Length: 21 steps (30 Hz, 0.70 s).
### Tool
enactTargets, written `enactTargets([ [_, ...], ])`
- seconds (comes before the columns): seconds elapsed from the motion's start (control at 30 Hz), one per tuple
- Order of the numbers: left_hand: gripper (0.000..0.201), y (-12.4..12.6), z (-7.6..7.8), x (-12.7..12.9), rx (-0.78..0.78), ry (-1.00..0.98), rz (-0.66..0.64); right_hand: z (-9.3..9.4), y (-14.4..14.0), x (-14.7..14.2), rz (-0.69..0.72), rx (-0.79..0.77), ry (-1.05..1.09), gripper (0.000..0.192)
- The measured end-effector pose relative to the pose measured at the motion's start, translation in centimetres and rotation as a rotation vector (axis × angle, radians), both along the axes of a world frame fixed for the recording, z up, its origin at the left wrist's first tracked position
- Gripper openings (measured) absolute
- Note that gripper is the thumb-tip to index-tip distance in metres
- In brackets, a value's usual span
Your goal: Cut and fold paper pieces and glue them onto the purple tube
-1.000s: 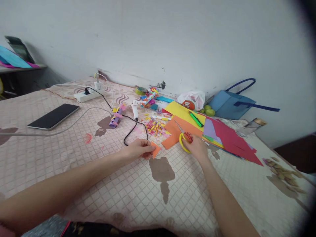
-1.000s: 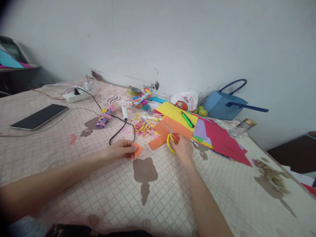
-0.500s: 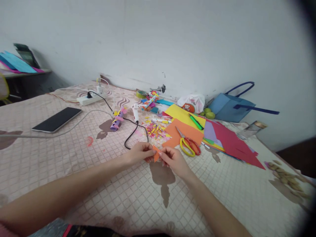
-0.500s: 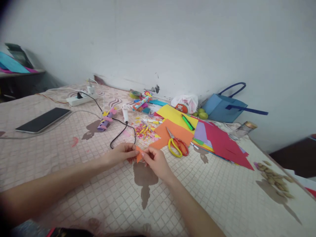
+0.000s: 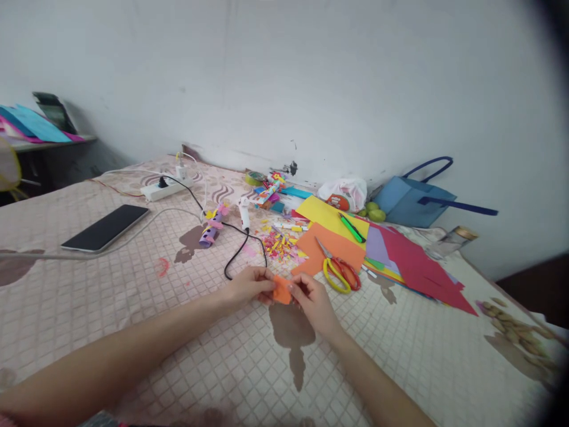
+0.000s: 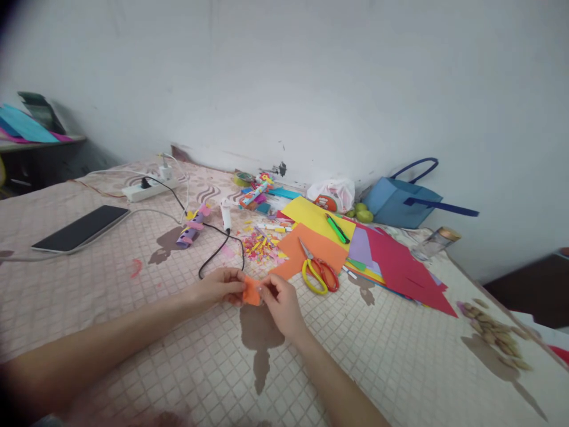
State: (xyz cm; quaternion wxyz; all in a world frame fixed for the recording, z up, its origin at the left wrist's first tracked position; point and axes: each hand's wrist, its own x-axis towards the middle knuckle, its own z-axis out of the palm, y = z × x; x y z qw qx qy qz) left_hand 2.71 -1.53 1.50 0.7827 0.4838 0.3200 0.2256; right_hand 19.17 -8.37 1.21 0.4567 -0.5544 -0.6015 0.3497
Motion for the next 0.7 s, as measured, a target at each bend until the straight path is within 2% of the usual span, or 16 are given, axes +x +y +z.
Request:
enactTargets([
  [0.13, 0.044, 0.0, 0.1, 0.1, 0.002, -0.075, 0.059, -0.7, 0.6, 0.4, -0.006, -0.077, 0.258, 0.016],
  [0.2, 0.037, 0.1, 0.0, 0.2, 0.052, -0.104, 0.074, -0.8, 0.8, 0.6, 0.019, -0.062, 0.313, 0.015],
  [0.3, 0.025, 0.4, -0.5, 0.4, 0.160, -0.079, 0.108, -0.8, 0.9, 1.2, 0.040, 0.019, 0.202, 0.007],
  [0.4, 0.009, 0.8, -1.2, 0.6, 0.244, -0.048, 0.094, -1.1, 1.0, 2.0, 0.070, 0.043, 0.058, 0.016],
  [0.53, 0.018, 0.8, -1.7, 0.6, 0.384, -0.063, 0.111, -1.6, 1.2, 2.3, 0.065, 0.067, 0.070, 0.021],
  [0.7, 0.017, 0.5, -1.3, 0.8, 0.510, 0.013, 0.138, -1.8, 1.2, 2.1, 0.004, 0.113, 0.111, 0.017],
])
